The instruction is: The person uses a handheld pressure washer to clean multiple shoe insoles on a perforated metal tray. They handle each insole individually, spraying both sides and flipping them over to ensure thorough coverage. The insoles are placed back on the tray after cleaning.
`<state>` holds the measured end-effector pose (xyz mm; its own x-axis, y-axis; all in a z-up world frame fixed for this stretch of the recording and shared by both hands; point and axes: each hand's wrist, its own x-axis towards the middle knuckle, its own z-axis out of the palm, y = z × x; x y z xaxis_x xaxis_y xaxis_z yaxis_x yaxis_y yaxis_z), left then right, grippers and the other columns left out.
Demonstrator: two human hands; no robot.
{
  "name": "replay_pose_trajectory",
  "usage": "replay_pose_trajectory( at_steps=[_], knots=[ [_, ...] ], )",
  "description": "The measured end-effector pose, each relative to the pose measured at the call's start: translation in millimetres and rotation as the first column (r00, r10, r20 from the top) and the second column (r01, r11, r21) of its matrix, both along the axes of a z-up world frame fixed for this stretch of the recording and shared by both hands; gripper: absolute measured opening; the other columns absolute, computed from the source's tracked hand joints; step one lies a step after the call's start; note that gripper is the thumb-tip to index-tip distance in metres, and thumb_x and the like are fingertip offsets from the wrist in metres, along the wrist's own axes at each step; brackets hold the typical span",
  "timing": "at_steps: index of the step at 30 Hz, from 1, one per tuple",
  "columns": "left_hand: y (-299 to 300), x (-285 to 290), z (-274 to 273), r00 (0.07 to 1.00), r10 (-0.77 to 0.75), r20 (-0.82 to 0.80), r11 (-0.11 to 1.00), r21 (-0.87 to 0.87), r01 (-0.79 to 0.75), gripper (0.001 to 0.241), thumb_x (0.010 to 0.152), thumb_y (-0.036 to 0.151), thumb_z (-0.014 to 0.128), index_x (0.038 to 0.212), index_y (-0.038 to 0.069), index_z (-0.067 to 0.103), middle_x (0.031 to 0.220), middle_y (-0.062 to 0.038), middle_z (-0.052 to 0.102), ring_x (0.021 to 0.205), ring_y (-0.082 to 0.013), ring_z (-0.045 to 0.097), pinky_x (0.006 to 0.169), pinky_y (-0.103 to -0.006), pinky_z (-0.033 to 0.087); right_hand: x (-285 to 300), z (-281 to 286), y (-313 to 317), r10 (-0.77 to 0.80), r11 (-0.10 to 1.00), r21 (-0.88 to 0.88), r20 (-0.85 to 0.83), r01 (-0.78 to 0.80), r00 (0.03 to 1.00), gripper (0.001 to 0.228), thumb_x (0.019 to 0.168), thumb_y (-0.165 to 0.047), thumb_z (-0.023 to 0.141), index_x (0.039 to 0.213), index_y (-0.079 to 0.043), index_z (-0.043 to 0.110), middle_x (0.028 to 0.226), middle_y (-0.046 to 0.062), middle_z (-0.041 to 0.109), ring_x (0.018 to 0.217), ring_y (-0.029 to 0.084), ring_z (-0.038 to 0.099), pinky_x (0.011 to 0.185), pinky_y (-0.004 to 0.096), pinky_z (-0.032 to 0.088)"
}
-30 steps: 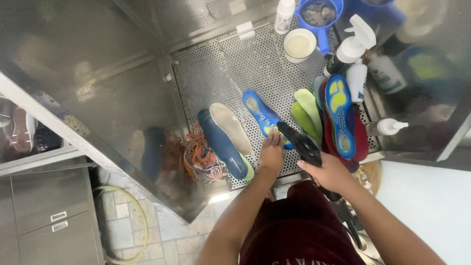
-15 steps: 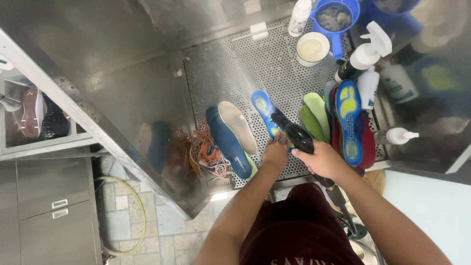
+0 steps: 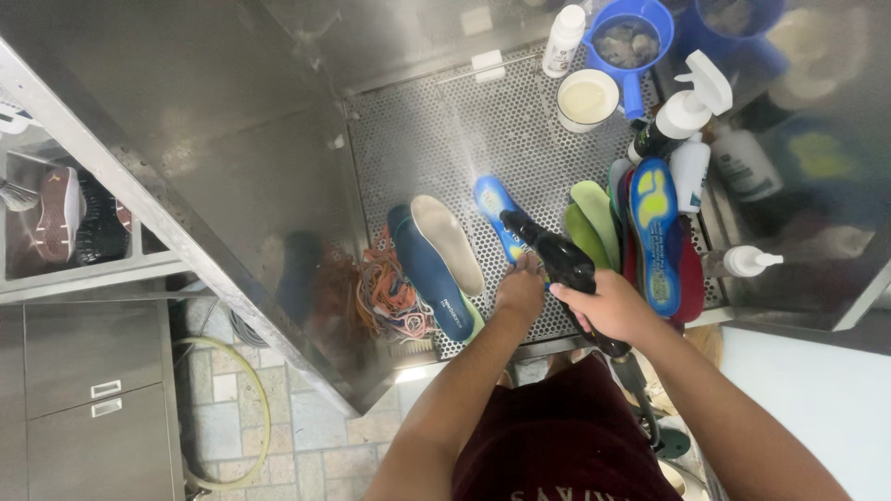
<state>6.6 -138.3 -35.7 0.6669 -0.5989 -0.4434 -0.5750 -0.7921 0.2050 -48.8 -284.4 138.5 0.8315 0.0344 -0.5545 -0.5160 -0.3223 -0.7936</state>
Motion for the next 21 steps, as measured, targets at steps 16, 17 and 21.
replay_pose_trajectory(
  at_steps=[16,17,21],
  knots=[
    [-2.9,-2.4,-14.8,0.999,0.041,0.009,0.999,-0.022,-0.041,0.048,0.096,0.012,0.05,0.142,0.001,0.055,0.162,-0.018,0.034,0.152,-0.0311,0.032,0.118,-0.0413,0.036,-12.5,-3.8,-12.1,0.014,0.999,0.035,-0.067,-0.011,0.998,0.037,0.09,-0.03,0.07,0.068,-0.003,0.061,0.051,0.005,0.056,0.041,0.018,0.057,0.045,0.035,0.046],
    [-2.9,-3.0,-13.5,0.998,0.055,-0.035,0.998,-0.008,-0.055,0.046,0.097,0.012,0.049,0.141,0.002,0.057,0.164,-0.018,0.035,0.153,-0.0302,0.032,0.118,-0.0397,0.039,-14.4,-3.7,-14.3,0.004,1.0,0.026,-0.102,-0.002,0.995,0.038,0.09,-0.03,0.071,0.067,-0.002,0.06,0.051,0.005,0.056,0.042,0.018,0.057,0.045,0.036,0.046],
    [-5.2,-2.4,-18.0,0.997,0.073,0.001,0.996,-0.046,-0.073,0.045,0.098,0.012,0.047,0.142,0.002,0.055,0.166,-0.017,0.03,0.152,-0.0305,0.032,0.112,-0.0391,0.044,-15.3,-6.7,-18.9,-0.036,0.999,-0.012,-0.146,0.035,0.989,0.04,0.09,-0.03,0.071,0.066,0.0,0.059,0.051,0.006,0.056,0.042,0.02,0.058,0.045,0.037,0.047]
  ],
)
